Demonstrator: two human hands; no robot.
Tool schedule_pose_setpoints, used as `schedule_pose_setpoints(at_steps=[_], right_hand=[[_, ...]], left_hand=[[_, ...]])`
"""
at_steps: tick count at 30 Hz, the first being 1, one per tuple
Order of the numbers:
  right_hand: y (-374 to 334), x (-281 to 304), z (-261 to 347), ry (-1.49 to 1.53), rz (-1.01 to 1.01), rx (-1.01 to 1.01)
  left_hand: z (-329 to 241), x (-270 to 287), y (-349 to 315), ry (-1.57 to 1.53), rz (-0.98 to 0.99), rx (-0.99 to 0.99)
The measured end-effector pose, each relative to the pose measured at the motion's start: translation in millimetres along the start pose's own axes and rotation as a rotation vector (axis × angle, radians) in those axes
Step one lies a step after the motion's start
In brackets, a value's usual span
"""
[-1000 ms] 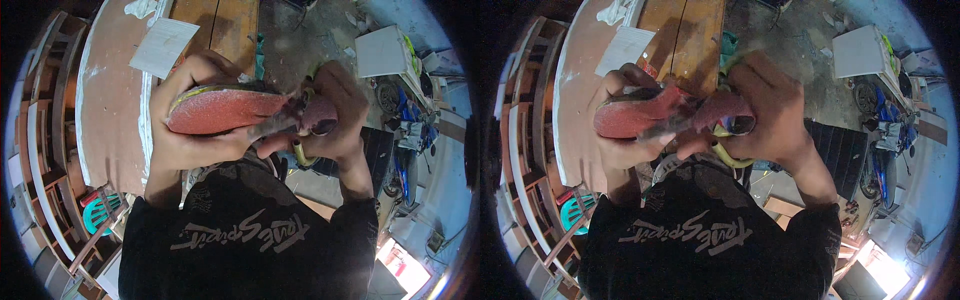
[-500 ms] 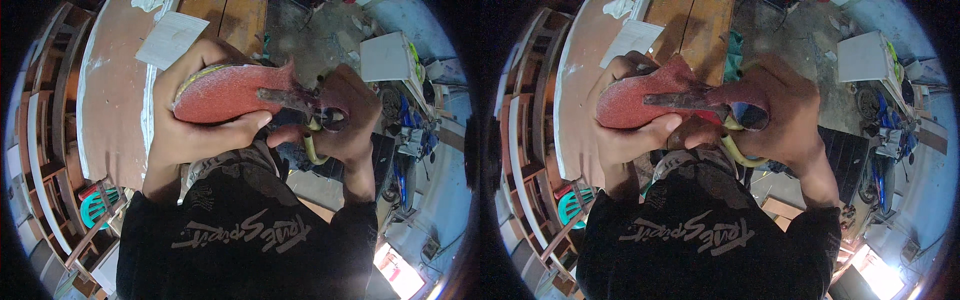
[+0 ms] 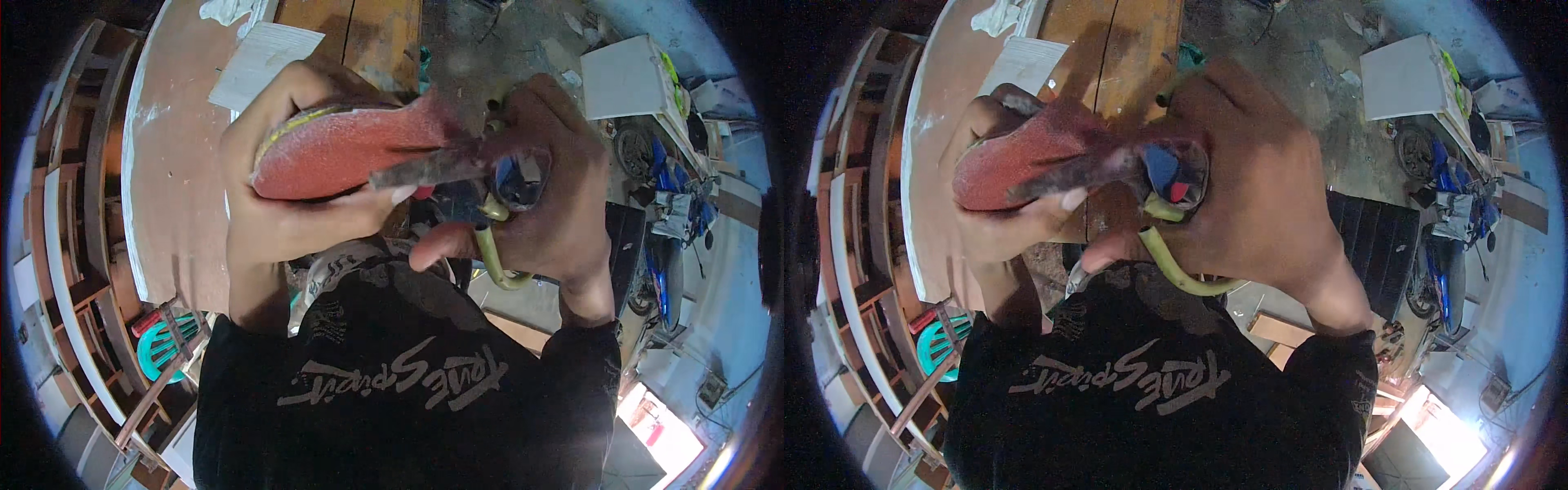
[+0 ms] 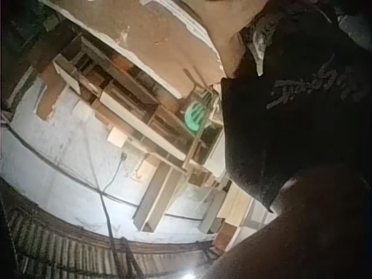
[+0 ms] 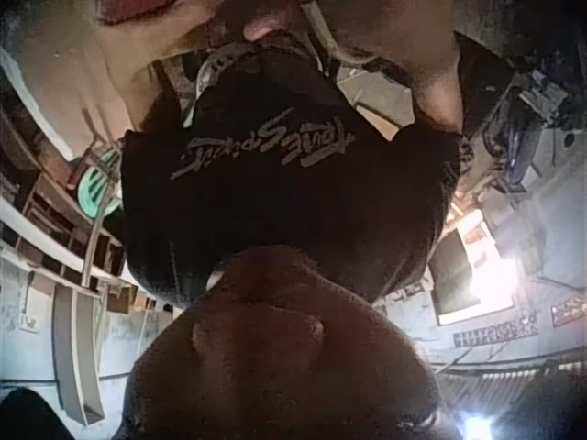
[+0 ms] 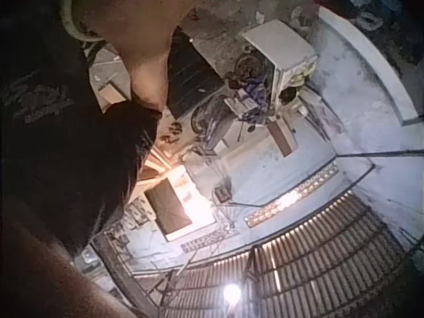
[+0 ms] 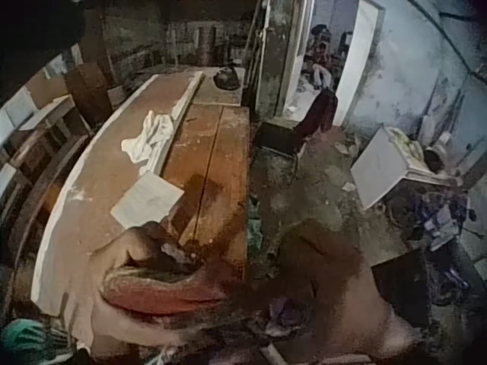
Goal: The person trims a piece of sandpaper with shears and attaches it to the base of a hand-held sanding tool.
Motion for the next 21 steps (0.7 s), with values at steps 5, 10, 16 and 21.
schedule_pose_setpoints(at_steps=[5, 10, 16, 21], right_hand=[[-0.8, 2.7, -3.9, 0.023, 0.017, -0.092], [-9.5, -3.0, -11.3, 0.010, 0.052, -0.023], [-4.4, -4.8, -9.9, 0.023, 0.104, -0.188], [-8.9, -12.3, -14.3, 0.165, 0.114, -0.218]], left_hand=[[-10.1, 0.3, 4.1, 0.168, 0.048, 0.029], [7.1, 1.1, 0.2, 0.031, 0.039, -0.012], [12.0, -3.6, 1.0, 0.197, 0.044, -0.039], [6.4, -5.3, 3.4, 0.294, 0.063, -0.054]])
Point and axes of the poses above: each hand's wrist, its own y-axis towards the middle knuckle, its own x-axis out of the back of the hand, z = x × y, the point moved 5 cm from there along y, towards the middle knuckle, and after that the axes turned 13 degrees about z, right-handed, at the moved point
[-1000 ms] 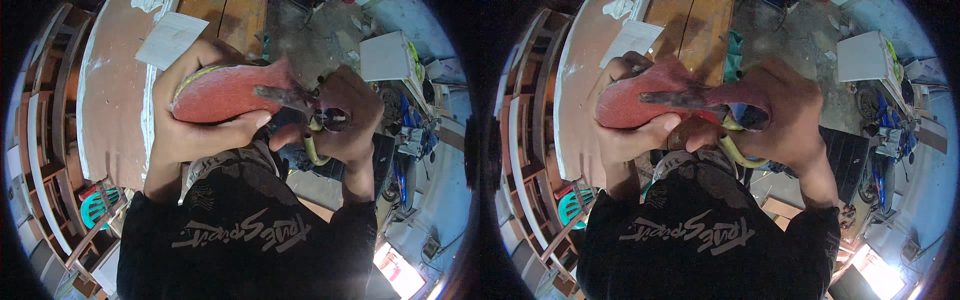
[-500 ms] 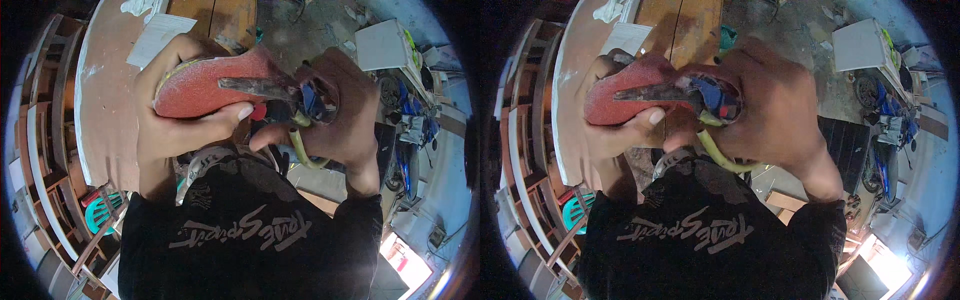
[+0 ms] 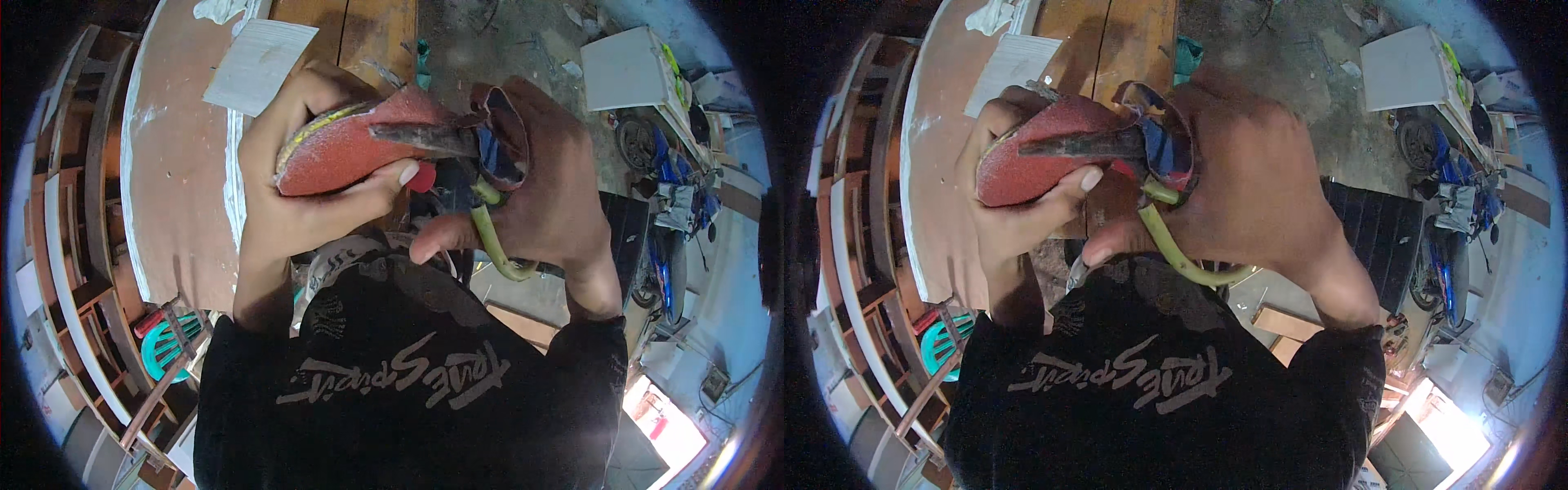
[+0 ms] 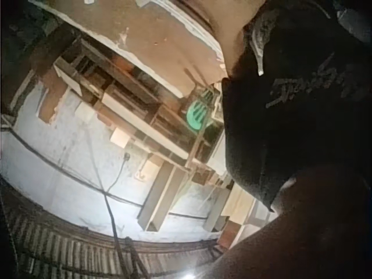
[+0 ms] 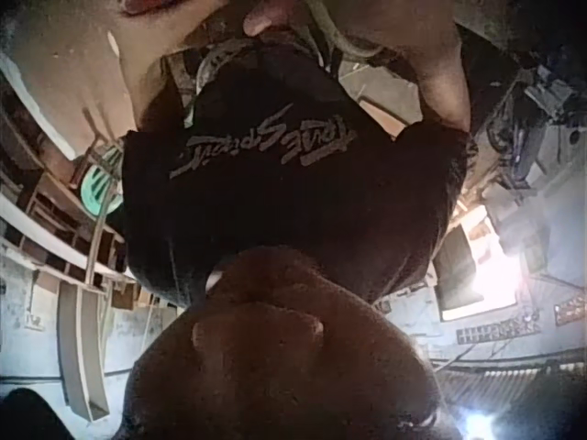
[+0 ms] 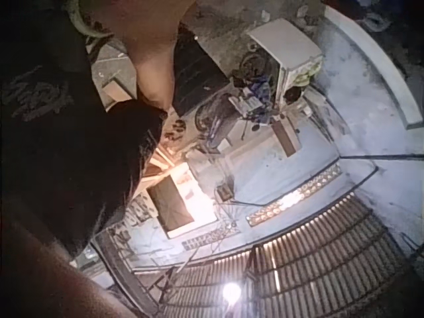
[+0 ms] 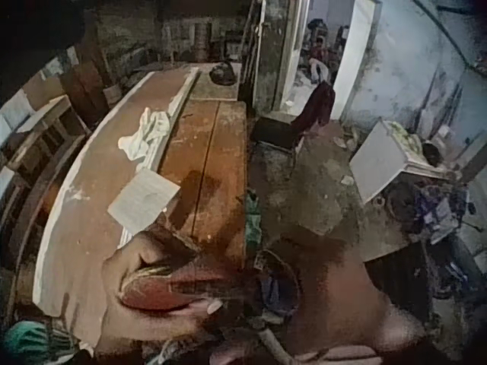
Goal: The person trims a piece of sandpaper with shears and attaches it to the base of a hand-held sanding tool.
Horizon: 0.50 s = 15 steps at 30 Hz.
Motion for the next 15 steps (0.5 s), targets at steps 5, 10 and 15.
schedule_pose_setpoints(at_steps=[5, 10, 15], right_hand=[[-3.5, 3.2, -9.9, -0.086, -0.037, 0.113], [-8.7, 2.5, -16.9, -0.098, -0.013, 0.205], [4.3, 5.6, 1.1, -0.010, 0.035, 0.177]], left_hand=[[11.7, -2.9, -2.2, -0.081, -0.014, -0.002], [18.0, -4.2, -4.4, -0.171, 0.040, -0.015], [15.4, -3.1, -0.9, -0.221, 0.099, 0.060]])
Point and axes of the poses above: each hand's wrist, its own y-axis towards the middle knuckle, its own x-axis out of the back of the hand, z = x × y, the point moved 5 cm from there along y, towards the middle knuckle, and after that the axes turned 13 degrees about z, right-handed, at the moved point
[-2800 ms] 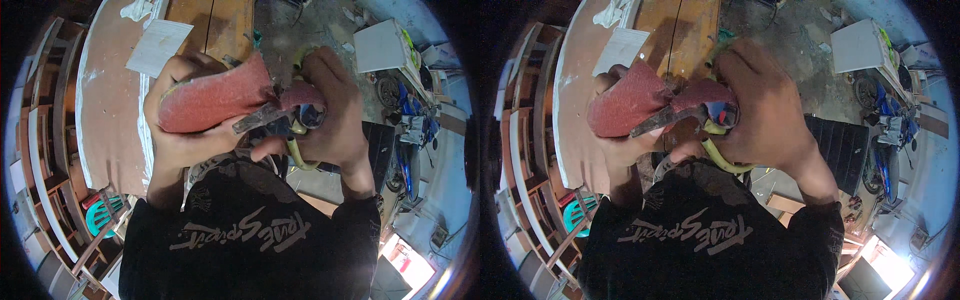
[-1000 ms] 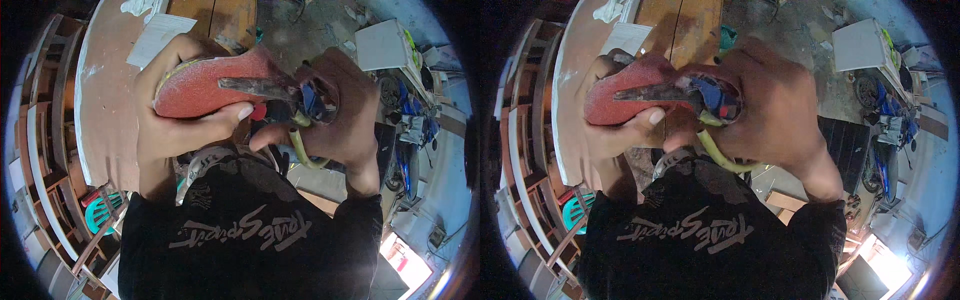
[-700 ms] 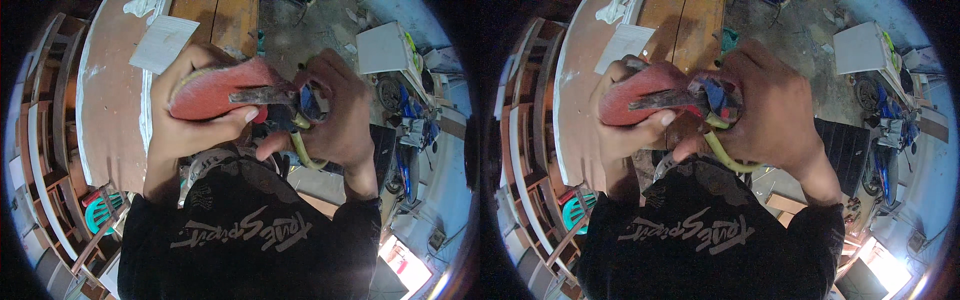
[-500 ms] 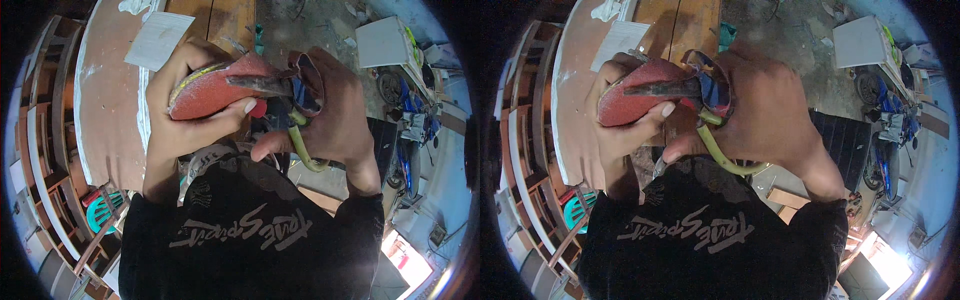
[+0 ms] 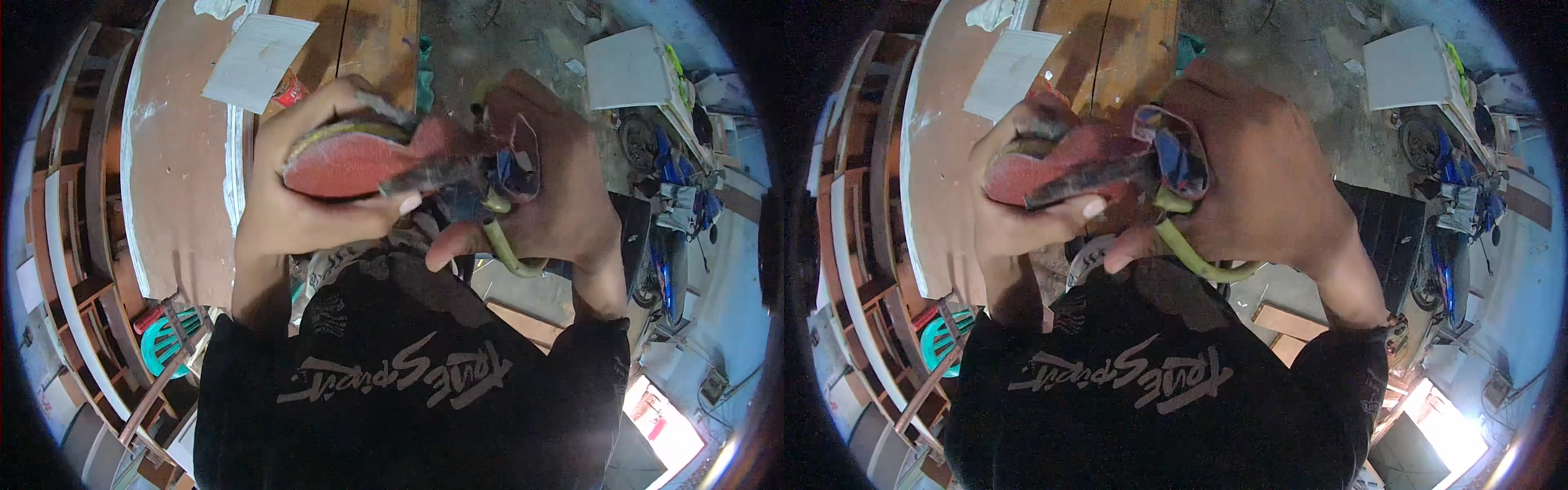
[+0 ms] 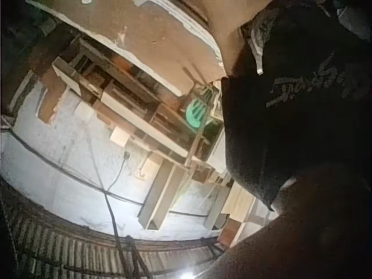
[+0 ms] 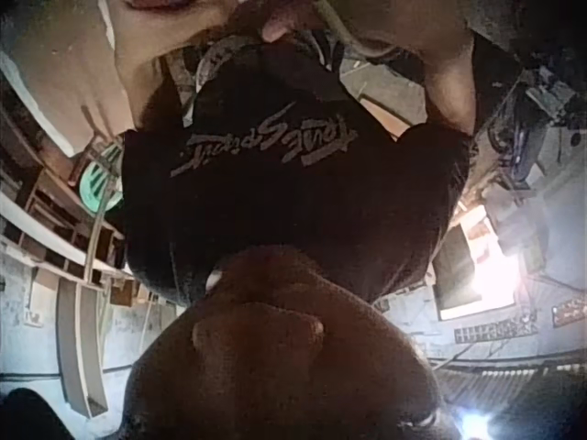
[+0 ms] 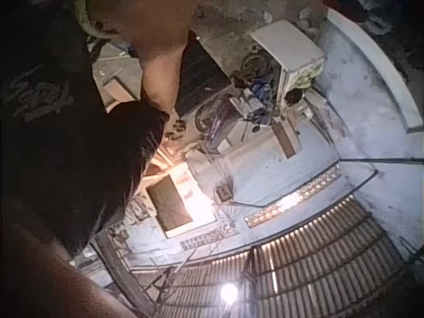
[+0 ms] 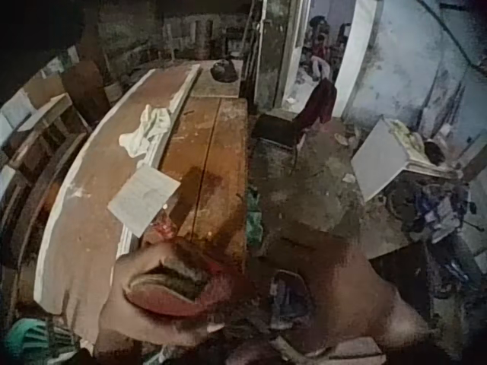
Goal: The person trims a piece of sandpaper with shears and attaches it to the base of a hand-held sanding tool.
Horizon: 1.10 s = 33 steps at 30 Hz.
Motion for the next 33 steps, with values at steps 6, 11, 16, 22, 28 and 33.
schedule_pose_setpoints(at_steps=[6, 11, 16, 22, 28, 33], right_hand=[[-13.6, -9.3, -4.0, -0.054, -0.013, -0.070], [-11.3, -13.1, -4.2, 0.014, 0.064, -0.097], [-12.9, -28.0, -9.9, 0.055, 0.111, -0.109], [-7.5, -35.4, -9.5, -0.012, 0.118, -0.045], [-2.4, -34.0, -0.7, -0.009, 0.036, -0.059], [-4.4, -32.5, 0.4, -0.152, 0.063, -0.048]], left_hand=[[-2.2, 3.5, -6.7, -0.007, 0.011, 0.098], [-3.8, 5.5, -7.4, 0.134, 0.114, 0.047], [-4.2, 8.1, -12.9, 0.143, 0.113, 0.095], [-0.3, 10.7, -24.5, 0.160, 0.093, 0.140], [-12.4, 14.4, -21.9, 0.259, 0.172, 0.075], [-13.6, 16.3, -23.9, 0.300, 0.186, 0.140]])
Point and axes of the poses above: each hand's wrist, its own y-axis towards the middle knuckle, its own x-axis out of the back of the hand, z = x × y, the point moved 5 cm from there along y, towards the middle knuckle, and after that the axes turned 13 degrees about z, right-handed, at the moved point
